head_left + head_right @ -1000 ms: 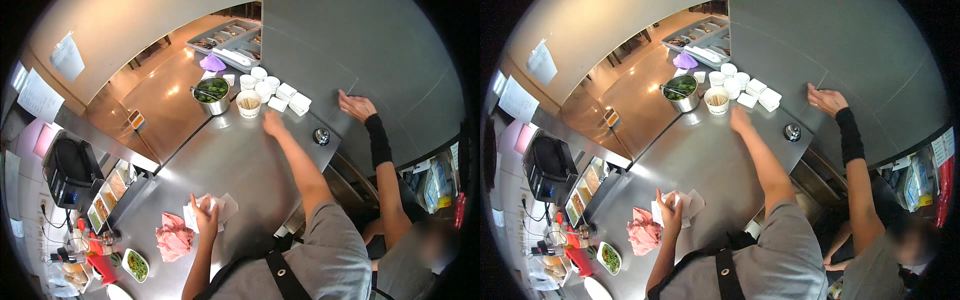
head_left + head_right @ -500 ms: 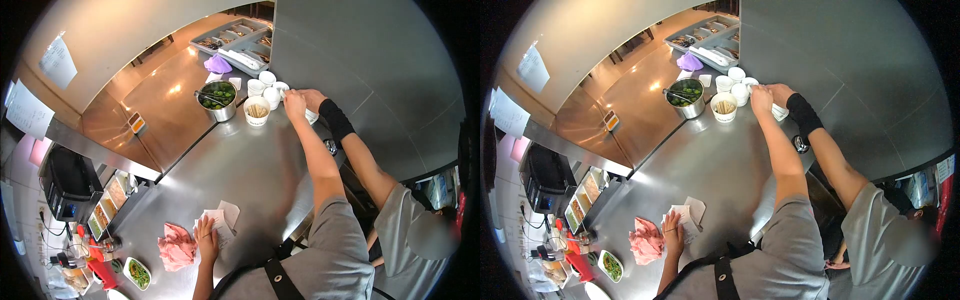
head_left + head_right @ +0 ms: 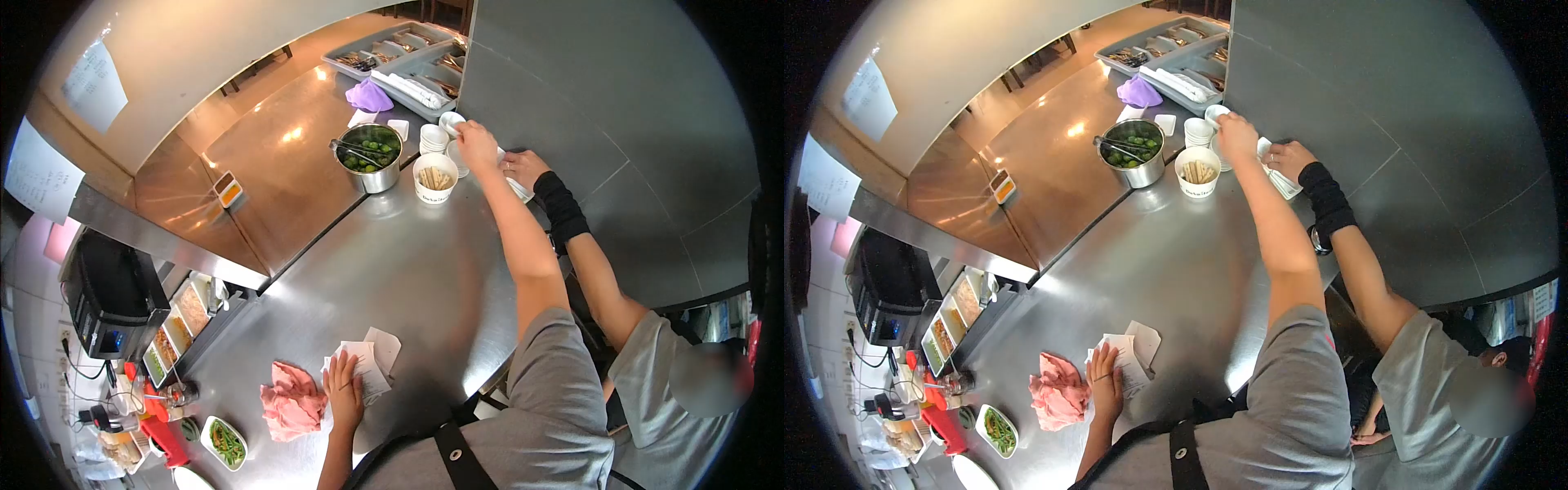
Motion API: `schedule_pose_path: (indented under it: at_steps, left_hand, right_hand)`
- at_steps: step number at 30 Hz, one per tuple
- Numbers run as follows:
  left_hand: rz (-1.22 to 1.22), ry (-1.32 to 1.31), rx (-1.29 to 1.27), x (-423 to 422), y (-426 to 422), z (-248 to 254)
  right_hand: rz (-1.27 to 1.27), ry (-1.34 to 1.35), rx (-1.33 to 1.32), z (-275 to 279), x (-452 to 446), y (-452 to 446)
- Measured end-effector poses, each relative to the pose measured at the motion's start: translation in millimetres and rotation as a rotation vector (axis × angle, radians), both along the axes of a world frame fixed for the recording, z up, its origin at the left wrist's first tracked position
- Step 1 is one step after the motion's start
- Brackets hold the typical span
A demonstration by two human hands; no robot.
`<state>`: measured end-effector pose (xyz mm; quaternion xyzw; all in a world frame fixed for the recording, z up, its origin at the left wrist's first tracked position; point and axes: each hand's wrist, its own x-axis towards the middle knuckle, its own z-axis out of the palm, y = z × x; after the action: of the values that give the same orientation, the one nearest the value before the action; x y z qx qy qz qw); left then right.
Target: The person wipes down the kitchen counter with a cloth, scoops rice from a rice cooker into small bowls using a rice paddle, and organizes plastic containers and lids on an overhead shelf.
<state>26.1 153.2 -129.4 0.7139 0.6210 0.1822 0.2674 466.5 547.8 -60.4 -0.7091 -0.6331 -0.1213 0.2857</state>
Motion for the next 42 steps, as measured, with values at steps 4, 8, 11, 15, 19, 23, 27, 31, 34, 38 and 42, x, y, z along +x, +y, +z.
schedule_pose_path:
  at_steps: [4,8,11,15,19,23,27,31,34,38,42]
  left_hand:
    - [-0.001,-0.004,-0.001,-1,1,1]
    - [0.002,-0.003,0.000,-2,-1,0]
    - [-0.001,-0.008,0.014,-1,-1,0]
    - [-0.004,-0.001,0.007,-3,0,-3]
    - [-0.004,0.005,0.006,-2,1,-3]
    - [0.004,0.008,0.011,-2,1,-2]
    - [-0.006,-0.001,0.033,-1,6,-2]
    - [-0.003,0.023,-0.003,-2,5,-5]
    - [-0.003,0.011,-0.003,-2,6,-4]
    - [-0.003,0.008,-0.012,-2,7,-1]
    - [-0.001,0.009,-0.017,-3,7,-3]
  right_hand:
    - [0.004,0.001,0.153,-7,-30,-29]
    - [-0.118,0.036,0.096,-26,-53,-83]
    - [-0.183,-0.026,0.040,-63,-45,-120]
    - [-0.238,-0.133,-0.204,-89,-25,-134]
    - [-0.305,-0.181,-0.609,-65,-32,-114]
    - [0.105,0.222,-0.238,2,-87,-72]
    - [0.443,0.551,-0.176,-29,-143,-15]
    - [0.268,0.605,-0.194,-28,-193,12]
    - [0.309,0.644,0.046,-45,-205,41]
    - [0.016,0.281,-0.222,-57,-180,88]
    - [0.023,-0.162,-0.337,-96,-159,124]
